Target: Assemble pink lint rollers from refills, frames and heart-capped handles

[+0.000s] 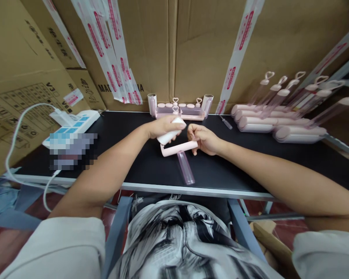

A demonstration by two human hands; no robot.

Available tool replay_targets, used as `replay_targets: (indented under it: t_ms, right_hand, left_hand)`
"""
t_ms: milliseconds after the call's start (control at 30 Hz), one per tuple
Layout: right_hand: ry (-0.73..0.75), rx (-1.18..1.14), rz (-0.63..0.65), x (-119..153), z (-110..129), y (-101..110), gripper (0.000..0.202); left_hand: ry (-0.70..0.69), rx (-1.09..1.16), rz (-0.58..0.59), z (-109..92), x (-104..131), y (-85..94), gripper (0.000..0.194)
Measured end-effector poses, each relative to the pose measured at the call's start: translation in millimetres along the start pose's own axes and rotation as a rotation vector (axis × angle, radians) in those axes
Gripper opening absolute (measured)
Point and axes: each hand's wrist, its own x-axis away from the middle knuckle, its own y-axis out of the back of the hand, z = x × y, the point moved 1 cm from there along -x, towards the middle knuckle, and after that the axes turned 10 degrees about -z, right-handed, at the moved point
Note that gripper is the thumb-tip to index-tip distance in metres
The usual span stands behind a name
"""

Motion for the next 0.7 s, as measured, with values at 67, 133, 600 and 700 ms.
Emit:
replay_targets:
  t_ms: [67,133,600,700]
  right_hand:
    - [0.023,0.057,-0.084,0.1,1.6,3.2,0.03]
    - [0.011,0.183,-0.179,0.0,4.6,6.5,0.026]
    - [0.598,0.769,-0.101,0.6,11.8,9.3,0.068]
    - [0.653,0.586,-0.057,3.4,10.5,1.5,0.064]
  left_hand:
    - [-0.018,0.123,-0.186,3.1,0.2,10.1,0.069]
    - [-0.05,0.227,-0.328,4.0,0.5,17.3,0.061]
    - [-0.362,0.446,-0.708,-21.1,-0.5,-21.1,0.035]
    - [-0.413,0.547,-0.655,-23.4,0.9,-25.6,0.037]
